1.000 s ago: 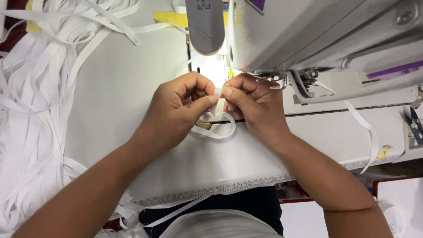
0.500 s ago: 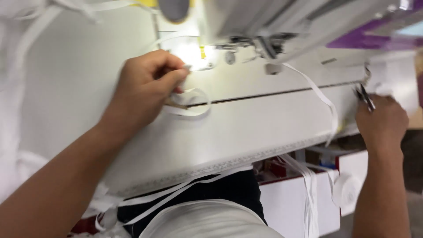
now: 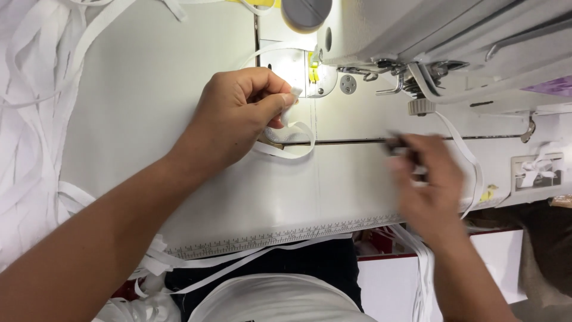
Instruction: Cutting and preparing segments of white elastic banding at a sewing workstation using thread snips.
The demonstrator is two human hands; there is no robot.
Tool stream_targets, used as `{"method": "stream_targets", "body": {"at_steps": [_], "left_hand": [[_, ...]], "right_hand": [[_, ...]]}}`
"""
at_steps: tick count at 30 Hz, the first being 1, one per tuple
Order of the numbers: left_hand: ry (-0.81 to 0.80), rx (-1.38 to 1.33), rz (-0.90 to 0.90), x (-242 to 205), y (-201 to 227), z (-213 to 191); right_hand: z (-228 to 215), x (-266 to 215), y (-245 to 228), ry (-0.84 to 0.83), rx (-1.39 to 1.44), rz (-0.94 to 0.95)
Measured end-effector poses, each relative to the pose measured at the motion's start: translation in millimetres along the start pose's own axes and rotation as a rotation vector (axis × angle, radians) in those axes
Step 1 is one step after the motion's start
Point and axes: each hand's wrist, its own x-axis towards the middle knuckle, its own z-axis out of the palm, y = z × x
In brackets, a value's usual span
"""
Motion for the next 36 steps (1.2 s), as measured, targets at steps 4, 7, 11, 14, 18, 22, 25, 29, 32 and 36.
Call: {"method": "stream_targets", "body": {"at_steps": [4, 7, 11, 14, 18, 22, 25, 29, 32, 36], "left_hand": [[-0.030, 0.032, -0.002, -0.8, 1.9, -2.9], [-0.030, 0.046, 0.043, 1.0, -1.2, -4.3], [-0.020, 0.072, -0.001, 0.8, -0.9, -5.8], [-0.023, 0.064, 0.019, 2.0, -1.0, -6.1], [-0.044, 0.059, 0.006, 1.4, -0.5, -6.7], [-0.045, 0.072, 0.011, 1.9, -1.4, -6.0], [-0.043, 0.074, -0.018, 1.0, 1.2, -6.0], [-0.047, 0.058, 0.019, 2.0, -0.9, -5.6], [-0.055, 0.003, 0.008, 1.7, 0.8, -6.8], [-0.093, 0.046, 0.007, -0.4, 5.1, -5.9]], "right_hand": [[41.4, 66.2, -66.8, -0.166, 0.099, -0.183], [58.5, 84.9, -64.0, -0.167, 0.103, -0.214], [66.5, 91.3, -55.4, -0.207, 0.016, -0.207], [68.3, 93.0, -53.6, -0.250, 0.073, -0.141], [69.8, 94.5, -53.9, -0.247, 0.102, -0.147], [71.0, 95.9, -51.6, -0.249, 0.092, -0.167], [71.3, 95.8, -50.3, -0.244, 0.068, -0.166], [71.1, 93.7, -48.8, -0.233, 0.110, -0.140], [72.3, 91.5, -51.7, -0.170, 0.402, -0.014], [75.3, 92.4, -67.2, -0.179, 0.588, 0.176]]}}
